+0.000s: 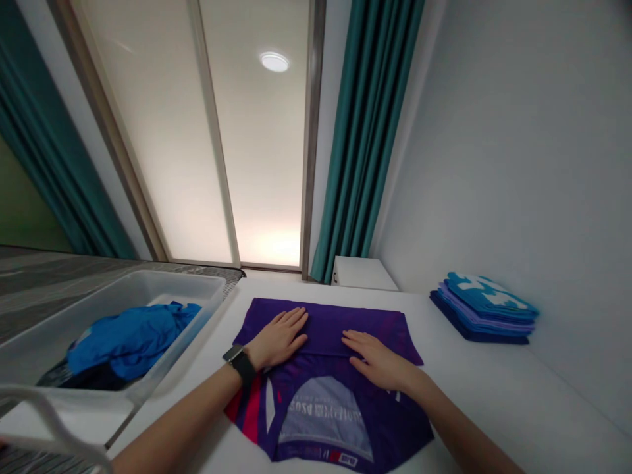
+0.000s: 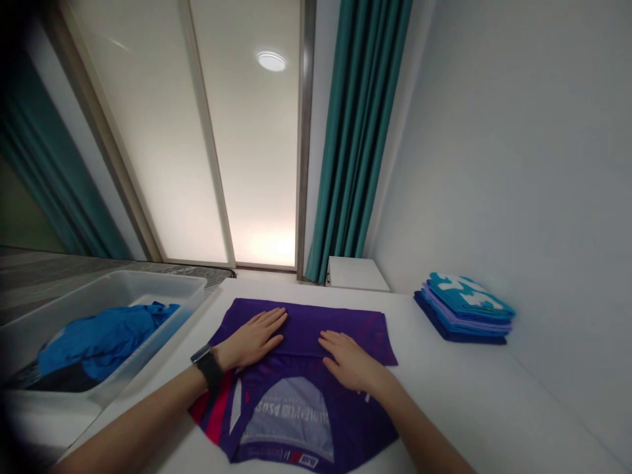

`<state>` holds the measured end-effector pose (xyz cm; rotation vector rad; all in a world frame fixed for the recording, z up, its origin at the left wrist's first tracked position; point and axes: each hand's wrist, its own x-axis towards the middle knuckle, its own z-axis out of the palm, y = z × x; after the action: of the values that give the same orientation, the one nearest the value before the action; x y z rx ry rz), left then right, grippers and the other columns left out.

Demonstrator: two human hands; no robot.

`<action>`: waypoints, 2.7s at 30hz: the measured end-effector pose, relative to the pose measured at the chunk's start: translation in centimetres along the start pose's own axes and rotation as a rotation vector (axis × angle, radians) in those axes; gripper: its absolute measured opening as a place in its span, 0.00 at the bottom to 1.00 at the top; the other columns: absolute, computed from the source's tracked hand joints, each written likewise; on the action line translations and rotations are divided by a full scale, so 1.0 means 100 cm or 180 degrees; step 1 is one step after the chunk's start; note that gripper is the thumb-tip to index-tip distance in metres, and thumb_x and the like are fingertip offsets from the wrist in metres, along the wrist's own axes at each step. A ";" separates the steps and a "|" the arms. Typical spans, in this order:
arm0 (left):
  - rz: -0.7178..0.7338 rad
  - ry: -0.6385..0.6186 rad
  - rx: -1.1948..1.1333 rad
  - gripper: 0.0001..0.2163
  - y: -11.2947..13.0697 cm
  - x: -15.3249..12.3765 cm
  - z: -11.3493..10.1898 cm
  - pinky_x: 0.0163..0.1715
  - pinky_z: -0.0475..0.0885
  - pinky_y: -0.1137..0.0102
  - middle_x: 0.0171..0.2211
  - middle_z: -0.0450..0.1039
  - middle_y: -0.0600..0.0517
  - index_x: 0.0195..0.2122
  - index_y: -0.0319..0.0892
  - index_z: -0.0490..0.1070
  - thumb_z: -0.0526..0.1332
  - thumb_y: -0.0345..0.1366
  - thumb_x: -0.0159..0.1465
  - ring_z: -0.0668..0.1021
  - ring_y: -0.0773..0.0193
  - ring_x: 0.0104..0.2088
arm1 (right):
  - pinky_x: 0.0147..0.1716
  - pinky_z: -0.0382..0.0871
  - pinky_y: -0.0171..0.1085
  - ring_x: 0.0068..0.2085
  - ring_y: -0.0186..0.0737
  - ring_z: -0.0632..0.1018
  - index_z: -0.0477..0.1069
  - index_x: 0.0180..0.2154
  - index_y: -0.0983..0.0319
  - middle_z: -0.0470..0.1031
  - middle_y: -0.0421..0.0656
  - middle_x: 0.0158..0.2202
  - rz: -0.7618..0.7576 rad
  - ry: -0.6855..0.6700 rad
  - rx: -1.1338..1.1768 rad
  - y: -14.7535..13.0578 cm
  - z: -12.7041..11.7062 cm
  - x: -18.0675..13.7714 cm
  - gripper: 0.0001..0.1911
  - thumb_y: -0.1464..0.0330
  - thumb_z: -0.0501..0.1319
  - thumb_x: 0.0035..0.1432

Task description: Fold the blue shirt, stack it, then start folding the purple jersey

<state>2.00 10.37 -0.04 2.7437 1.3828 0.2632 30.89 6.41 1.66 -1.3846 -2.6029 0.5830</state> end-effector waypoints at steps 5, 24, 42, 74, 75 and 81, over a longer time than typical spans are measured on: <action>0.0560 0.0190 0.0097 0.21 0.043 0.025 -0.003 0.61 0.56 0.61 0.63 0.62 0.47 0.62 0.47 0.61 0.51 0.43 0.69 0.64 0.55 0.62 | 0.58 0.62 0.45 0.54 0.44 0.74 0.74 0.51 0.63 0.75 0.49 0.52 0.0089 0.0826 0.0420 0.023 -0.006 -0.009 0.21 0.68 0.49 0.63; 0.1660 0.0235 -0.0100 0.05 0.188 0.128 0.025 0.42 0.67 0.67 0.39 0.74 0.52 0.40 0.46 0.73 0.59 0.37 0.67 0.74 0.61 0.43 | 0.26 0.63 0.34 0.22 0.34 0.68 0.74 0.35 0.63 0.74 0.40 0.25 0.1343 0.2146 0.2022 0.147 -0.015 -0.034 0.18 0.70 0.49 0.47; 0.1248 0.0118 -0.0606 0.03 0.205 0.149 0.042 0.38 0.69 0.69 0.34 0.74 0.49 0.32 0.42 0.69 0.60 0.35 0.62 0.75 0.58 0.40 | 0.23 0.60 0.33 0.24 0.34 0.70 0.74 0.38 0.63 0.74 0.40 0.25 0.1428 0.2574 0.2634 0.149 -0.015 -0.036 0.19 0.66 0.52 0.45; 0.0830 0.0721 -0.2702 0.06 0.177 0.144 0.006 0.35 0.69 0.71 0.33 0.72 0.52 0.39 0.41 0.68 0.53 0.33 0.65 0.73 0.65 0.32 | 0.18 0.50 0.31 0.19 0.32 0.67 0.71 0.35 0.61 0.71 0.38 0.22 0.1933 0.1877 0.2856 0.149 -0.039 0.000 0.12 0.61 0.56 0.55; 0.0950 0.0654 -0.2474 0.07 0.180 0.138 0.008 0.36 0.69 0.70 0.34 0.73 0.52 0.41 0.41 0.68 0.53 0.32 0.65 0.73 0.65 0.32 | 0.17 0.49 0.31 0.18 0.31 0.66 0.72 0.32 0.61 0.70 0.37 0.20 0.1947 0.1838 0.2831 0.150 -0.041 0.002 0.10 0.62 0.57 0.53; 0.1700 0.0372 -0.0833 0.12 0.185 0.109 0.022 0.47 0.65 0.65 0.43 0.72 0.48 0.51 0.44 0.66 0.54 0.35 0.66 0.73 0.59 0.44 | 0.23 0.60 0.32 0.22 0.33 0.69 0.74 0.30 0.62 0.72 0.37 0.19 0.1893 0.1970 0.2587 0.158 -0.037 0.019 0.06 0.70 0.62 0.45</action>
<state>23.47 8.14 1.54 2.8421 0.5477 0.5871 43.02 16.89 -1.33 -1.6320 -1.2338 0.9398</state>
